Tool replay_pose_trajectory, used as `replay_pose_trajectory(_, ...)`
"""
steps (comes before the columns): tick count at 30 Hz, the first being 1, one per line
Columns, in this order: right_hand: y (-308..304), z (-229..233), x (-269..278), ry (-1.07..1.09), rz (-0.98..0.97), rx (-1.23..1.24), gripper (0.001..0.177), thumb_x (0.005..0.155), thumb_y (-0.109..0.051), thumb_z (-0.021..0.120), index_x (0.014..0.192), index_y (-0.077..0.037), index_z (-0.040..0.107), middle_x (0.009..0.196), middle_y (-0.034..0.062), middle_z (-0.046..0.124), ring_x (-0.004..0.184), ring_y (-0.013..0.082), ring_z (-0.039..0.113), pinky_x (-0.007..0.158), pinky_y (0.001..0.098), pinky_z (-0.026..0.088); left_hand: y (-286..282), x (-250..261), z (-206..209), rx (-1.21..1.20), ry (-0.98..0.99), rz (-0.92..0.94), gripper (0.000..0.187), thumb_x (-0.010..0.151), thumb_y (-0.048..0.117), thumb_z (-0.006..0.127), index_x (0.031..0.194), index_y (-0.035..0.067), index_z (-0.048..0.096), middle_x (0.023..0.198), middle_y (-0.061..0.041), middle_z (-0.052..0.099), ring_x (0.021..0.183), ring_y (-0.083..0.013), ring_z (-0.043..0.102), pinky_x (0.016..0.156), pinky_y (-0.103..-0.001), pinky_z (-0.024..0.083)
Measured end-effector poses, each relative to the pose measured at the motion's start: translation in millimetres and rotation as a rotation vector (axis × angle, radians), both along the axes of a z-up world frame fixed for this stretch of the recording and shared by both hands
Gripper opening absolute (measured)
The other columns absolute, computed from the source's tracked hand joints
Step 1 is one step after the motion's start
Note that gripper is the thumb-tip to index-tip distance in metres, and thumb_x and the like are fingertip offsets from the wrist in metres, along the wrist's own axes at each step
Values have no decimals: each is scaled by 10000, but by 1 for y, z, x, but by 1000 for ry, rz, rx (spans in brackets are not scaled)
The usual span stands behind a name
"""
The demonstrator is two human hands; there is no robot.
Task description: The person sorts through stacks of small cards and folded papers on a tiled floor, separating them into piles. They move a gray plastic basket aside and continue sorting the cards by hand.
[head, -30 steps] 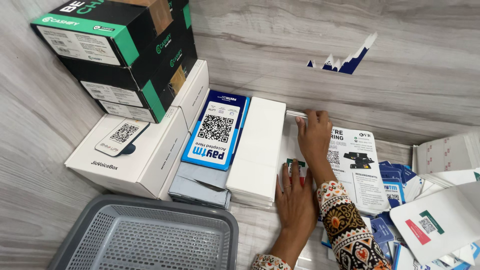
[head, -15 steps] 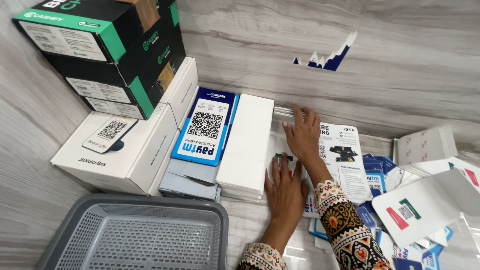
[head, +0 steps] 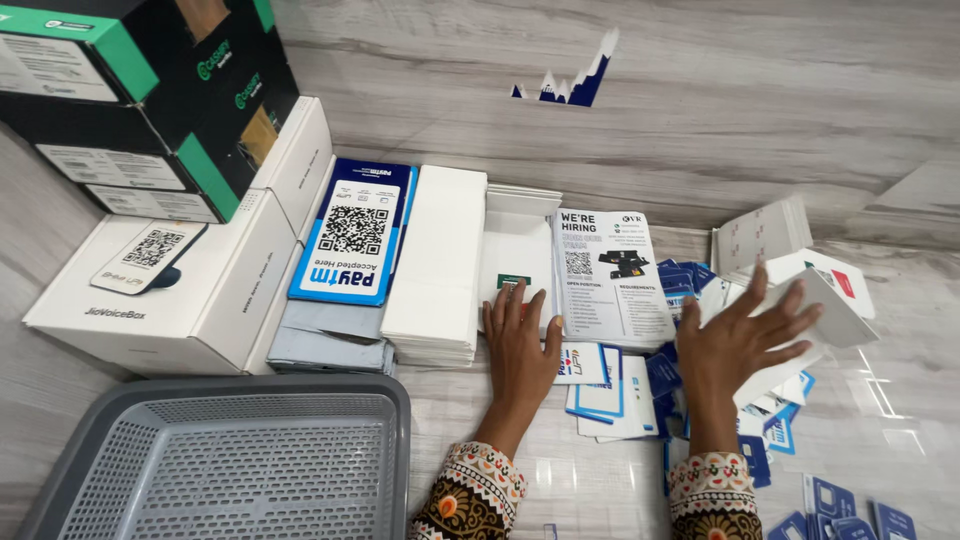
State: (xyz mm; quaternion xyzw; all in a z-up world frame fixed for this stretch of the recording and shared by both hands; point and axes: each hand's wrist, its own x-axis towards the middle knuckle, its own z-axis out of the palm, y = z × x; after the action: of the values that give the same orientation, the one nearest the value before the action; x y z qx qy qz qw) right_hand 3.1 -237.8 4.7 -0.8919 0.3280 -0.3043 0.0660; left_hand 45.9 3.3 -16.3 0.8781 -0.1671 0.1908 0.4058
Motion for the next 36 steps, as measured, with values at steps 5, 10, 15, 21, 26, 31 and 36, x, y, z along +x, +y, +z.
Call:
replay_pose_trajectory(5, -85, -31, -25, -151, -301, 183, 1153, 962, -340, 847, 1663, -91, -34, 1663, 345, -74, 1486, 602, -69, 1146, 768, 89, -1, 1, -7, 6, -42, 4, 407, 980, 257, 591, 1313, 26, 621, 1501, -194, 472, 1472, -370, 296, 1234, -586, 138)
replay_pose_trajectory(10, -147, -75, -38, -662, -114, 638, 1072, 943, -116, 710, 1620, -76, -121, 1554, 326, 338, 1418, 440, 470, 1160, 451, 413, -1, 1, -7, -1, -45, -1, 397, 959, 227, 613, 1300, 25, 624, 1493, -187, 478, 1473, -367, 305, 1234, -585, 141)
replay_pose_trajectory(15, -167, -95, -32, -524, -264, 458, 1096, 944, -17, 798, 1641, -130, -41, 1548, 324, 377, 1342, 434, 569, 1096, 432, 500, -1, -1, -7, 7, -32, -11, 401, 957, 218, 610, 1306, 21, 618, 1493, -191, 473, 1474, -370, 299, 1232, -581, 146)
replay_pose_trajectory(21, -162, -75, -36, -589, -276, 529, 1013, 861, 44, 775, 1606, -147, 115, 1381, 224, 524, 1251, 367, 594, 1011, 429, 547, -2, -3, -10, -4, -46, -12, 399, 968, 216, 602, 1316, 23, 616, 1505, -190, 467, 1481, -368, 292, 1231, -582, 147)
replay_pose_trajectory(26, -142, -41, -34, -906, -26, 492, 617, 856, 174, 658, 1423, -50, 568, 1288, 89, 733, 1241, 252, 732, 993, 399, 611, -1, -2, -9, -6, -38, -10, 406, 980, 218, 591, 1333, 19, 600, 1507, -188, 465, 1486, -360, 300, 1236, -576, 163)
replay_pose_trajectory(31, -103, 12, -29, -1143, 405, 778, 519, 942, 136, 599, 1437, -10, 539, 1216, 150, 773, 1156, 228, 792, 959, 297, 628, 0, -4, 0, -70, -49, -1, 429, 1020, 250, 517, 1385, 28, 554, 1535, -193, 439, 1476, -349, 318, 1224, -572, 190)
replay_pose_trajectory(36, -38, 32, 14, -872, 657, 931, 494, 966, 75, 676, 1440, -10, 565, 1167, 163, 751, 1137, 201, 749, 976, 302, 580, 6, -13, 10, -401, -203, -82, 530, 1120, 347, 273, 1459, 9, 500, 1573, -213, 446, 1474, -379, 427, 1221, -523, 351)
